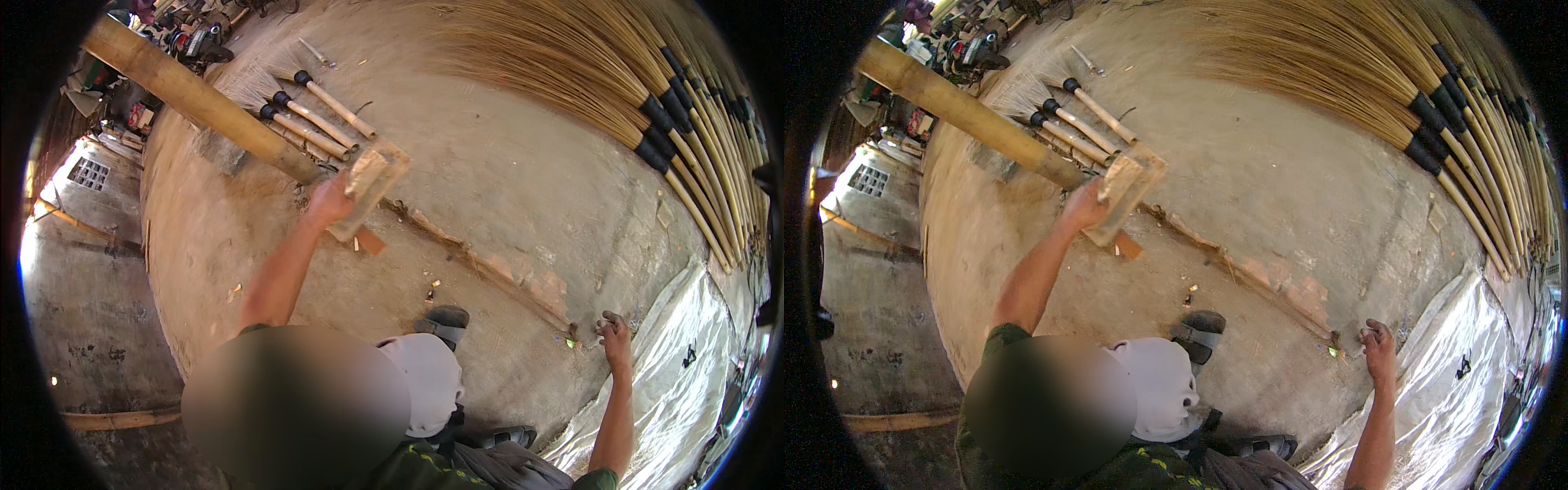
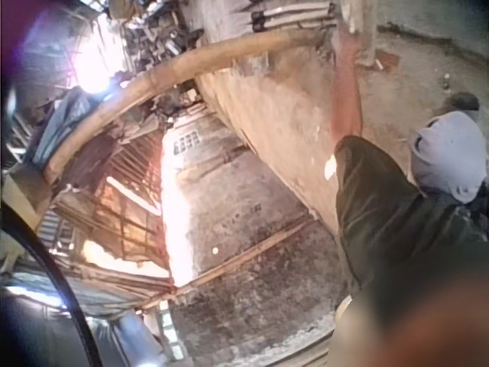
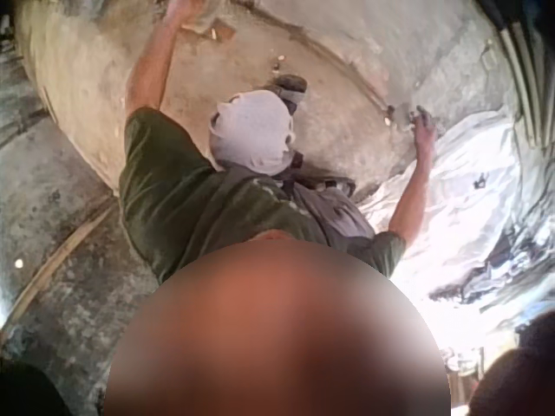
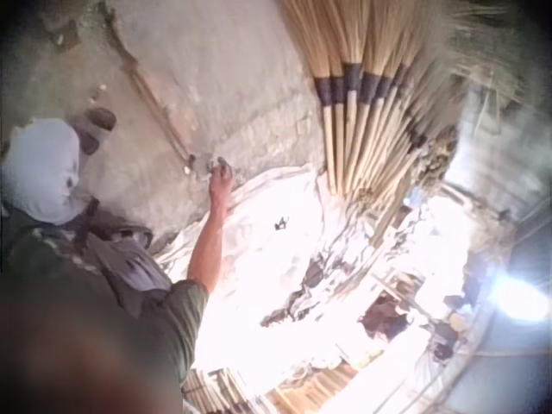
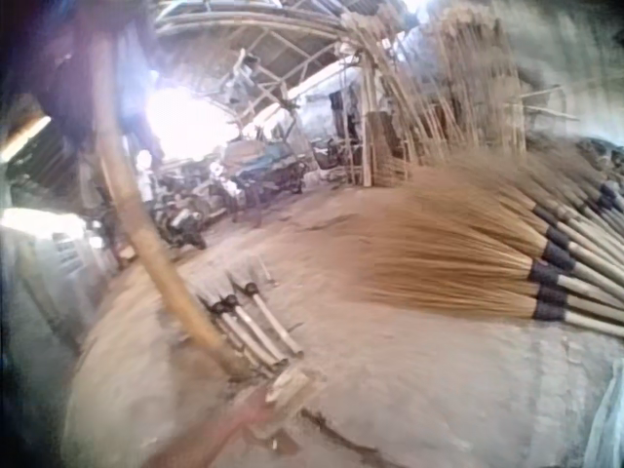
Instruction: The person sits on the floor and repeatedly trims the bristles of handmade brooms using shears. They pick up each broom, cut the bristles to an even length, and place the finished brooms aside on the floor.
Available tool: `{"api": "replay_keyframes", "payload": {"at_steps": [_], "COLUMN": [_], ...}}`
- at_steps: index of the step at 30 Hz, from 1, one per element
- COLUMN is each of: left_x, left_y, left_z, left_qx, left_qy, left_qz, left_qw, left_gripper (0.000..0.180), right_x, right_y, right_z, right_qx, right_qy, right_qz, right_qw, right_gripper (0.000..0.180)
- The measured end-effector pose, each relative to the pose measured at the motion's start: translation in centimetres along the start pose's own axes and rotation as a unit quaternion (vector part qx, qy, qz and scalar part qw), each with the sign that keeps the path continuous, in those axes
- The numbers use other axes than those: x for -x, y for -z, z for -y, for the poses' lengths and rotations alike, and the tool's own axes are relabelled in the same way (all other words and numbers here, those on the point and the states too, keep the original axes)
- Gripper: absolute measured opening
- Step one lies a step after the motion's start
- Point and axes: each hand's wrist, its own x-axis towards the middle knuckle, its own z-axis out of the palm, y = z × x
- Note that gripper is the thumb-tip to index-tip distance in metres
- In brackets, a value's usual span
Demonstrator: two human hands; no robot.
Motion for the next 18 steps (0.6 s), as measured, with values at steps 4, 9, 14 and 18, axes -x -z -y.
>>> {"api": "replay_keyframes", "payload": {"at_steps": [4, 9, 14, 18], "left_x": [-3.7, -4.5, -3.1, -3.7], "left_y": [-1.6, -2.9, -4.6, -4.6], "left_z": [9.6, 15.9, 16.6, 16.7], "left_qx": [-0.063, -0.08, -0.09, -0.082], "left_qy": [0.067, 0.166, 0.121, 0.142], "left_qz": [0.035, -0.004, -0.098, -0.097], "left_qw": [0.995, 0.983, 0.984, 0.982], "left_gripper": [0.055, 0.052, 0.051, 0.048], "right_x": [-0.9, -2.0, -3.4, -4.4], "right_y": [-0.8, -0.2, -2.2, -4.6], "right_z": [1.7, 4.5, 6.8, 8.1], "right_qx": [0.103, 0.111, 0.097, 0.1], "right_qy": [0.062, 0.02, 0.037, 0.024], "right_qz": [-0.012, -0.036, -0.021, -0.004], "right_qw": [0.993, 0.993, 0.994, 0.995], "right_gripper": [0.04, 0.038, 0.037, 0.037]}}
